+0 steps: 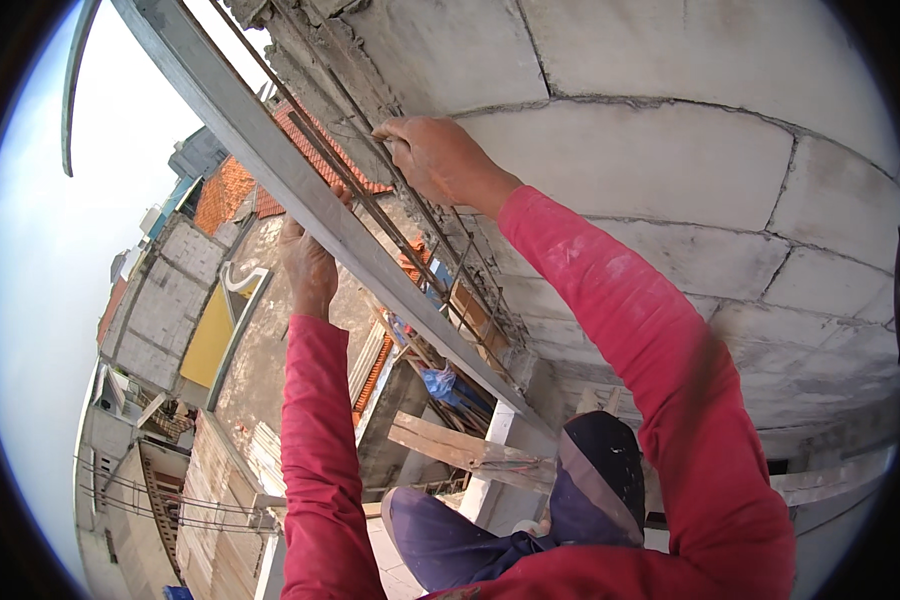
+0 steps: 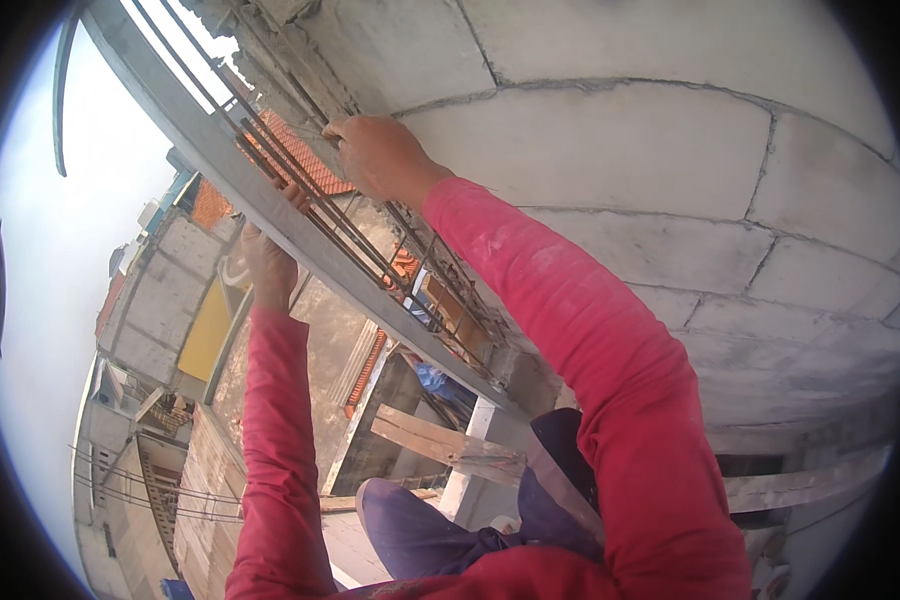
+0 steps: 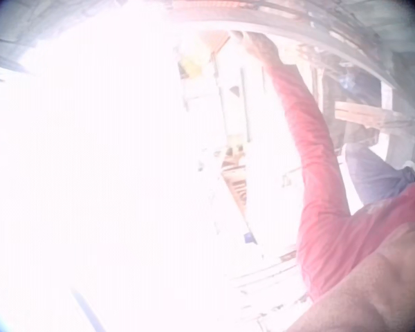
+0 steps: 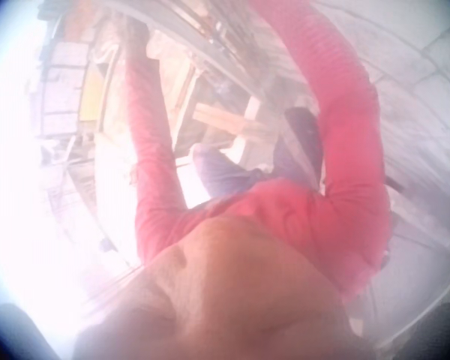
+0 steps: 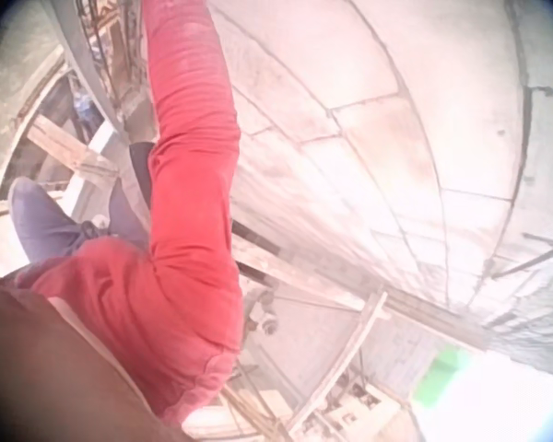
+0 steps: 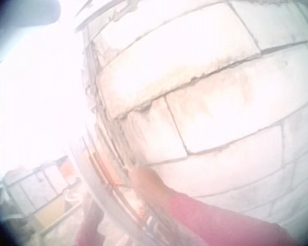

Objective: The person is installing a metal frame onto a concrete wall at a construction site. They use a hammer to secure the frame and adjust its position. The person also moves around the site, handling tools and materials.

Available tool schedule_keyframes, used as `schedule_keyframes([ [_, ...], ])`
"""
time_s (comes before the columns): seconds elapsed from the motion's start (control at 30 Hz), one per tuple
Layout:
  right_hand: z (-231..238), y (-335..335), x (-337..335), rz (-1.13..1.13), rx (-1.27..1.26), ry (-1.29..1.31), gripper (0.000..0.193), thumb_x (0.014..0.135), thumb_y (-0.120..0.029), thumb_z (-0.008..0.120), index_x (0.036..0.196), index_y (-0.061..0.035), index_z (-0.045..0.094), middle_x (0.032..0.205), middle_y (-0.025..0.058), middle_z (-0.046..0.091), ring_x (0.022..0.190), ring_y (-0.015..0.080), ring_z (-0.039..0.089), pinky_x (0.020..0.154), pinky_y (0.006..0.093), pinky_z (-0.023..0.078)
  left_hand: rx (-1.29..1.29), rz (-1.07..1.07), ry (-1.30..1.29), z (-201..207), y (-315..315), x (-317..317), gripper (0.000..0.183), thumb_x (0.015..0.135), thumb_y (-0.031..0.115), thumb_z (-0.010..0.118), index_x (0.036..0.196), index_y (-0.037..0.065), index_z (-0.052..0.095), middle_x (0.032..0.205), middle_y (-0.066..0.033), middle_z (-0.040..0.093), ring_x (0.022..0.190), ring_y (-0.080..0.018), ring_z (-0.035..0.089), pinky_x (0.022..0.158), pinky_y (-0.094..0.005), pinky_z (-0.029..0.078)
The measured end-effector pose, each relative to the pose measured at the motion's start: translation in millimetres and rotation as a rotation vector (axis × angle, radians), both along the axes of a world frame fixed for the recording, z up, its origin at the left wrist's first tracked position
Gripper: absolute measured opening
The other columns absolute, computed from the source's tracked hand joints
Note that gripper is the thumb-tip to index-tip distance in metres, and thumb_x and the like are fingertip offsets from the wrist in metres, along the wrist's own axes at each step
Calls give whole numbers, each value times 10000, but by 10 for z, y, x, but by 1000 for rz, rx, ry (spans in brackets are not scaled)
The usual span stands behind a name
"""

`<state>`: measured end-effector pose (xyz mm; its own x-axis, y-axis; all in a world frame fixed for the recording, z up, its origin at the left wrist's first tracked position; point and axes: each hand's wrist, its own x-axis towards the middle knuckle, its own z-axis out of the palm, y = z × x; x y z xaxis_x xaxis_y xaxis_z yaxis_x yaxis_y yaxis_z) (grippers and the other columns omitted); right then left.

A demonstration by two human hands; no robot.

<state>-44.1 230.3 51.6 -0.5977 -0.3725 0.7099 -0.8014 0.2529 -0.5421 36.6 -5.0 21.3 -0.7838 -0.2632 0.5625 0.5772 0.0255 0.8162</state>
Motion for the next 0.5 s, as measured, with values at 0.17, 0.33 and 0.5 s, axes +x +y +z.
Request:
schedule_keyframes([
  [0.17, 164, -278, -102, 164, -7, -106, 384, 982, -159, 542, 1320, -38, 678, 1069, 208, 742, 958, 291, 715, 926, 393, 536, -152, -66, 6, 63, 69, 76, 473, 1076, 171, 569, 1486, -43, 472, 1389, -183, 634, 1254, -282, 641, 1070, -386, 535],
  [0.33, 220, -357, -141, 251, -115, -235, 402, 1024, -244, 575, 1342, -15, 665, 1091, 141, 756, 1075, 276, 696, 972, 407, 519, 78, -292, -15, 103, 231, 82, 415, 1099, 244, 542, 1455, 31, 560, 1397, -108, 645, 1292, -206, 609, 1060, -359, 526],
  [0.5, 287, -387, -109, 408, -134, -359, 315, 1042, -212, 592, 1250, 7, 682, 1123, 143, 735, 912, 226, 745, 827, 370, 582, 102, -453, -96, 215, 259, 44, 569, 1104, 255, 508, 1616, 101, 313, 1508, -207, 524, 1317, -341, 595, 1120, -444, 499],
])
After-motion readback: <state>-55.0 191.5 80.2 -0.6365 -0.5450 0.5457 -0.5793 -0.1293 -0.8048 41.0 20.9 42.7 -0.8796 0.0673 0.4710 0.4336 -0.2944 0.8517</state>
